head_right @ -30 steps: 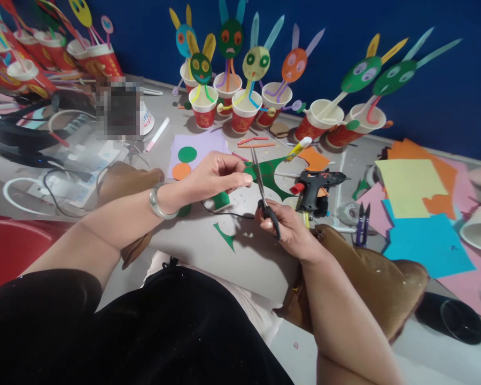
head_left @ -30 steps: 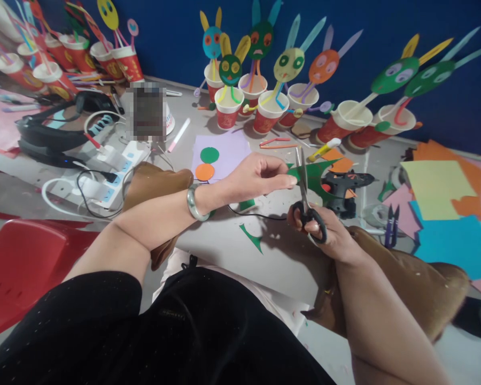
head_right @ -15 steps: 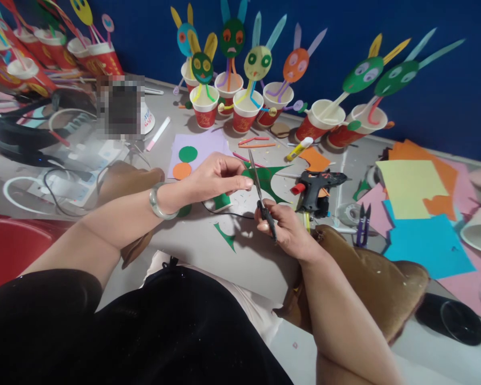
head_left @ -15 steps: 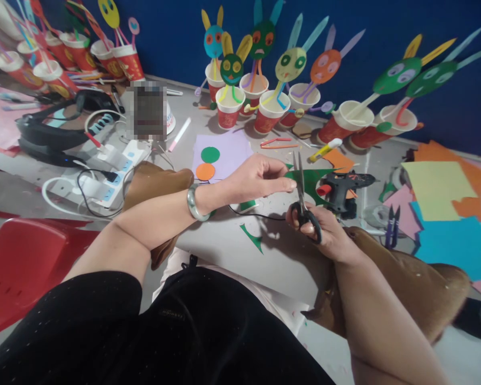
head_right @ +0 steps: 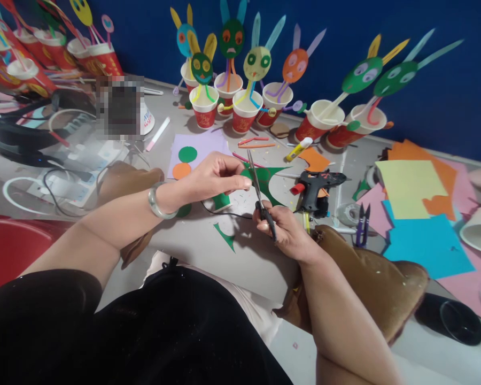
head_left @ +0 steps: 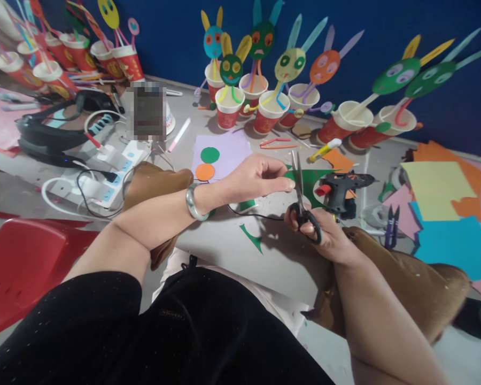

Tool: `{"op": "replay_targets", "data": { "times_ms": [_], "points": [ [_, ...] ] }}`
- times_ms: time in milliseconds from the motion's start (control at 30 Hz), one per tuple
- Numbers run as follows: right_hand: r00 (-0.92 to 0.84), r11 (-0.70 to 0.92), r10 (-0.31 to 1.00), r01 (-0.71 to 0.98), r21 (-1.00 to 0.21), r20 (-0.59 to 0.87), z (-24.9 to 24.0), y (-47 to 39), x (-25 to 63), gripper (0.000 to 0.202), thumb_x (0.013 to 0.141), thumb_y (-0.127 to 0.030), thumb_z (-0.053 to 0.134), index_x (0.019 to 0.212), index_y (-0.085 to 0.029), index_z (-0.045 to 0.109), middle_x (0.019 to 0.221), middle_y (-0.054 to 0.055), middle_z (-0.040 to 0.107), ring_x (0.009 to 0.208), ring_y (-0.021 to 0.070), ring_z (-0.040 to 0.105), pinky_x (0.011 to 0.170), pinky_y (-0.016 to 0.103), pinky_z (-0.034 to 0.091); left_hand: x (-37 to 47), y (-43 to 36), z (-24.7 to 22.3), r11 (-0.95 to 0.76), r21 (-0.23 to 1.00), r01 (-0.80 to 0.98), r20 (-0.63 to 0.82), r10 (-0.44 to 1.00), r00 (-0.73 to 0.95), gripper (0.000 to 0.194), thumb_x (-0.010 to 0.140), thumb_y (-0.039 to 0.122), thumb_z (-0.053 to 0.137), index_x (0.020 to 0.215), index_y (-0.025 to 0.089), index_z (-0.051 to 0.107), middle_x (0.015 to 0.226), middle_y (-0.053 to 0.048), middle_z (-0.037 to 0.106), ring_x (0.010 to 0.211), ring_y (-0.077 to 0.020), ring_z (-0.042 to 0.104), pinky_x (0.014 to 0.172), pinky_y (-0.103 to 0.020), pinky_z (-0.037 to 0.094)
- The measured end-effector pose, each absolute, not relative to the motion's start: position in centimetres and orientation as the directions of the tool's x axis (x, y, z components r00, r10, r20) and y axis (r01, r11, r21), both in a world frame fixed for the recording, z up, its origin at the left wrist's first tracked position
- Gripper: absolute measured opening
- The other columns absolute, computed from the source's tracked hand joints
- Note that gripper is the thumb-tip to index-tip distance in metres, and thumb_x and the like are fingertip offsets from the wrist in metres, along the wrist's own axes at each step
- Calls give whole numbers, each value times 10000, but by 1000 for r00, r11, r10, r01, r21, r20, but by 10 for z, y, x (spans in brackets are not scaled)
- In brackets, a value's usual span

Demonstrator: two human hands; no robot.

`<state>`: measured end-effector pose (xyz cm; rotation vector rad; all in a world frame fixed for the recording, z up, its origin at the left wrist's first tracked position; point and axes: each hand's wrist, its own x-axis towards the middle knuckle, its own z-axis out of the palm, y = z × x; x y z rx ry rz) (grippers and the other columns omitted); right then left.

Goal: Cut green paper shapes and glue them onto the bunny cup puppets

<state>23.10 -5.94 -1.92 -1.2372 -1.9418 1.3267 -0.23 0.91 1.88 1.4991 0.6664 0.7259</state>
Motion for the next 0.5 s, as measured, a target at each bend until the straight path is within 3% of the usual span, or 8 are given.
{"op": "replay_targets", "data": {
  "times_ms": [167,500],
  "points": [
    [-476,106,871,420,-901,-119,-21,-59,232,810,762,-1012,547,676,-207,568,694,22,538,632,170,455,584,326,372,-1,9,19,-26,999,-19,32,769,638,493,827,426,824,586,182,470,575,73,412,583,-52,362,566,-240,281],
    [-444,98,889,429,-898,-115,-23,-64,234,794,791,-1004,524,699,-216,530,697,15,542,644,170,463,610,326,367,-2,9,19,-62,996,-65,89,780,619,438,853,286,749,574,186,428,601,72,405,601,-47,359,583,-242,293]
  ]
}}
